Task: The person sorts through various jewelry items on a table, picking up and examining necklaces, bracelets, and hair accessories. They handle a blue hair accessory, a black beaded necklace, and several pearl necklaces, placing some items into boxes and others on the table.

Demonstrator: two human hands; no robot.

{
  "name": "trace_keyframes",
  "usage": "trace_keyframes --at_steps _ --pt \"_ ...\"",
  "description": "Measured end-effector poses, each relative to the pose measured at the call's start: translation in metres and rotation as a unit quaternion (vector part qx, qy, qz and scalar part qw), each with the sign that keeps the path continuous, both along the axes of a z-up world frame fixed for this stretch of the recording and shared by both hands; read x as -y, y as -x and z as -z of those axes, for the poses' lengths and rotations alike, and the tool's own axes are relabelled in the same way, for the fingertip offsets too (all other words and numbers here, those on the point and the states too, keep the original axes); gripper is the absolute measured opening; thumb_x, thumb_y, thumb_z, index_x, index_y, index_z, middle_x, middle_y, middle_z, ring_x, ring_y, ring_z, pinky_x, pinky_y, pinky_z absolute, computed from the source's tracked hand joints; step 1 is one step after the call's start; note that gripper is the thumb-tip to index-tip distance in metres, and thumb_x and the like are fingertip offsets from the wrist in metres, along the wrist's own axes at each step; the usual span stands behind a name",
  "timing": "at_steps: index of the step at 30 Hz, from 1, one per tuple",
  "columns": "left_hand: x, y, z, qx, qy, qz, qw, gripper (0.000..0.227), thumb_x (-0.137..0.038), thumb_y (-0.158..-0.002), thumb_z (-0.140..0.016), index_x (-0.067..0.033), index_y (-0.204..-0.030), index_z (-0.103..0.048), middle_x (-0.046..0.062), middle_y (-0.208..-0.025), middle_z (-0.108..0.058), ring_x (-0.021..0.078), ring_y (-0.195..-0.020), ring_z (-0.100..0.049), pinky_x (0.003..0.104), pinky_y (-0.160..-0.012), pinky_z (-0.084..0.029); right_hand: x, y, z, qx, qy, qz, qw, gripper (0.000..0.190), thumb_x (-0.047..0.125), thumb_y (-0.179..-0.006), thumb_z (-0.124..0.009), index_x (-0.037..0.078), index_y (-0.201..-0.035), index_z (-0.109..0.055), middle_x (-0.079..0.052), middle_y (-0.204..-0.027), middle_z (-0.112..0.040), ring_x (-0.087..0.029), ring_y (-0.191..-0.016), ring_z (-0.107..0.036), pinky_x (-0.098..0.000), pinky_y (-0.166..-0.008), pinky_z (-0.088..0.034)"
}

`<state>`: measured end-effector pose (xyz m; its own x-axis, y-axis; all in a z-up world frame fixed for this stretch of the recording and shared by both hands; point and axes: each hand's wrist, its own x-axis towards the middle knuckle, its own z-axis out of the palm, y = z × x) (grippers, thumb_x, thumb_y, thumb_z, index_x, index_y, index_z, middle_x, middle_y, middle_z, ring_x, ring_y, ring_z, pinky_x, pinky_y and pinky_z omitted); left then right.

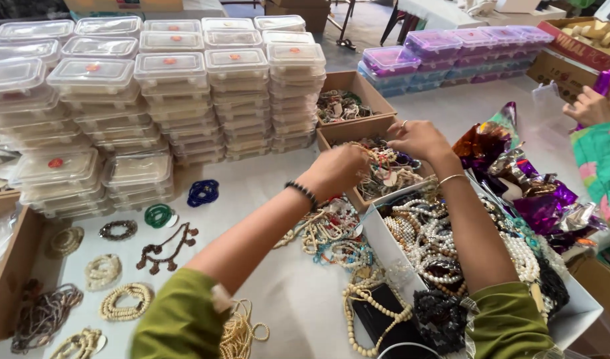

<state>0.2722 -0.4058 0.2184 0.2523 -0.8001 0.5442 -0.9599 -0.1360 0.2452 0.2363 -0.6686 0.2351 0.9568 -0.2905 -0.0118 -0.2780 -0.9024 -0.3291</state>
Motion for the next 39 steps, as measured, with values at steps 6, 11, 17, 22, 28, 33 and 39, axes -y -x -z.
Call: trace_keyframes --at_steps 6,11,17,22,28,33,39 --pt "-0.157 0.093 0.006 -0.008 -0.200 -0.074 0.977 0.017 -0.023 -0.090 -0.069 -0.0113 -0.103 -0.071 0.012 -0.098 -0.069 0.0317 -0.094 -0.069 0.047 -0.075 -0.058 0.005 0.001 0.003 0.097 0.079 0.021 0.992 0.031 0.037 -0.088 -0.076 0.025 -0.116 -0.079 -0.005 -0.112 -0.079 -0.020 -0.097 -0.075 -0.0366 -0.091 -0.057" --pt "-0.269 0.199 0.113 0.187 0.020 -0.280 0.941 0.080 -0.076 -0.080 -0.047 -0.0180 -0.134 -0.059 0.012 -0.137 -0.061 0.0370 -0.126 -0.051 0.064 -0.091 -0.035 -0.032 0.014 -0.022 0.282 0.022 -0.070 0.957 0.030 0.022 -0.097 -0.071 0.017 -0.126 -0.074 -0.012 -0.120 -0.075 -0.021 -0.093 -0.075 -0.0325 -0.081 -0.060" --pt "-0.330 0.214 0.120 -0.017 -0.068 -0.209 0.976 0.045 -0.036 -0.091 -0.065 -0.0063 -0.125 -0.066 0.013 -0.128 -0.066 0.0340 -0.120 -0.057 0.050 -0.096 -0.042 -0.177 0.027 -0.091 0.417 -0.090 -0.244 0.871 0.038 0.006 -0.095 -0.069 0.010 -0.133 -0.066 -0.011 -0.130 -0.068 -0.019 -0.091 -0.070 -0.0286 -0.075 -0.059" --pt "-0.374 0.212 0.065 -0.028 0.031 -0.299 0.953 0.028 -0.018 -0.094 -0.058 -0.0057 -0.116 -0.070 0.010 -0.123 -0.071 0.0306 -0.120 -0.061 0.045 -0.097 -0.045 -0.312 0.048 -0.052 0.155 -0.110 -0.431 0.882 0.024 0.021 -0.094 -0.071 0.015 -0.117 -0.071 -0.003 -0.107 -0.077 -0.015 -0.087 -0.074 -0.0295 -0.075 -0.060" --pt "-0.379 0.213 0.057 -0.205 0.093 -0.286 0.932 0.027 -0.024 -0.098 -0.058 -0.0011 -0.108 -0.068 0.016 -0.101 -0.073 0.0372 -0.097 -0.065 0.045 -0.083 -0.051 -0.439 0.120 0.044 -0.184 0.019 -0.487 0.854 0.043 0.045 -0.078 -0.082 0.011 -0.103 -0.072 -0.012 -0.093 -0.074 -0.030 -0.084 -0.069 -0.0431 -0.076 -0.055" --pt "-0.377 0.214 0.059 -0.293 0.088 -0.230 0.924 0.039 -0.029 -0.092 -0.064 0.0029 -0.114 -0.065 0.021 -0.081 -0.068 0.0408 -0.077 -0.064 0.049 -0.069 -0.049 -0.438 0.127 0.021 -0.123 0.021 -0.512 0.850 0.027 0.031 -0.082 -0.077 0.008 -0.096 -0.079 -0.014 -0.080 -0.073 -0.030 -0.070 -0.069 -0.0402 -0.067 -0.056" --pt "-0.374 0.219 0.099 -0.313 0.021 -0.198 0.929 0.024 -0.031 -0.098 -0.067 -0.0077 -0.095 -0.071 0.015 -0.084 -0.070 0.0333 -0.074 -0.067 0.042 -0.067 -0.053 -0.426 0.164 -0.094 0.007 -0.154 -0.492 0.857 0.029 0.024 -0.081 -0.082 0.006 -0.103 -0.077 -0.007 -0.084 -0.079 -0.013 -0.072 -0.077 -0.0260 -0.067 -0.060"
